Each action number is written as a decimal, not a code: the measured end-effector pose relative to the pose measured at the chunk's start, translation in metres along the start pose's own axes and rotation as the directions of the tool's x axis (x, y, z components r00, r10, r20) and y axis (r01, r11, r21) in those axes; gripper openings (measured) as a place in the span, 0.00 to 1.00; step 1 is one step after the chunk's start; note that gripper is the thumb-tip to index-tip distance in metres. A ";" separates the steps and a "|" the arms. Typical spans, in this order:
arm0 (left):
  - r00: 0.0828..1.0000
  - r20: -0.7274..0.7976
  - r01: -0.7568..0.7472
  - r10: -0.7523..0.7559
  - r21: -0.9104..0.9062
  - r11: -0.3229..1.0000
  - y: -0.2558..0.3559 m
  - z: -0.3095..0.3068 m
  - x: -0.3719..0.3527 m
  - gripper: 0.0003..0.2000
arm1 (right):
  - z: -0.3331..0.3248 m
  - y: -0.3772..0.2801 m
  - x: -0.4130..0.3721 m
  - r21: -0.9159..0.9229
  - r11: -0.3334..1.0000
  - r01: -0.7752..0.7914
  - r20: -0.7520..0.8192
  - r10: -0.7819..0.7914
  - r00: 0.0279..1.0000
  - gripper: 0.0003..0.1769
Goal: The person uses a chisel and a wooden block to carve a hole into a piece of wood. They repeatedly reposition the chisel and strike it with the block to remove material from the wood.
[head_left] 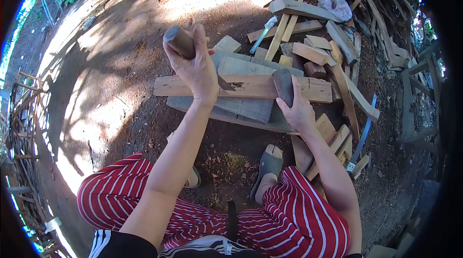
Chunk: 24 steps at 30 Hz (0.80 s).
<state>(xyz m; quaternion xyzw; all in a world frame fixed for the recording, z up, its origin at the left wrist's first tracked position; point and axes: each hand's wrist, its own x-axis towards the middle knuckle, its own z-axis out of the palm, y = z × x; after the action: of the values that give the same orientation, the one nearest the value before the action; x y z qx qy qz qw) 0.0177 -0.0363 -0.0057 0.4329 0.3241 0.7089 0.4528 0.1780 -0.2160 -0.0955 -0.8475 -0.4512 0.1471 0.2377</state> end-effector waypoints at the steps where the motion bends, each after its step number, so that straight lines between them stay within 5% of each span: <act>1: 1.000 -0.001 0.000 0.000 -0.001 1.000 -0.001 -0.002 0.002 0.15 | 0.000 0.000 0.000 -0.006 1.000 -0.004 0.003 0.004 1.000 0.46; 4: 0.997 0.078 0.029 -0.029 0.000 1.000 -0.002 -0.006 0.008 0.15 | 0.001 0.001 0.000 -0.008 1.000 -0.009 0.004 0.009 1.000 0.46; 9: 0.990 0.062 -0.130 0.126 0.073 0.989 -0.020 -0.004 0.011 0.13 | 0.000 0.001 0.000 0.009 1.000 -0.022 0.018 0.022 1.000 0.45; 13: 0.997 0.063 -0.045 0.041 0.072 0.996 -0.013 -0.002 0.004 0.13 | 0.001 0.002 0.000 0.013 1.000 -0.009 0.006 0.009 1.000 0.45; 24: 0.991 0.060 -0.128 0.120 0.171 0.977 -0.013 0.000 0.004 0.12 | 0.000 0.000 0.001 0.026 1.000 -0.016 0.003 0.016 1.000 0.46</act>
<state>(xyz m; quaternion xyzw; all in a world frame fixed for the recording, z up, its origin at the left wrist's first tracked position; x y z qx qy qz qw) 0.0216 -0.0271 -0.0156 0.5076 0.3462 0.6937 0.3758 0.1785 -0.2156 -0.0951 -0.8478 -0.4427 0.1561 0.2469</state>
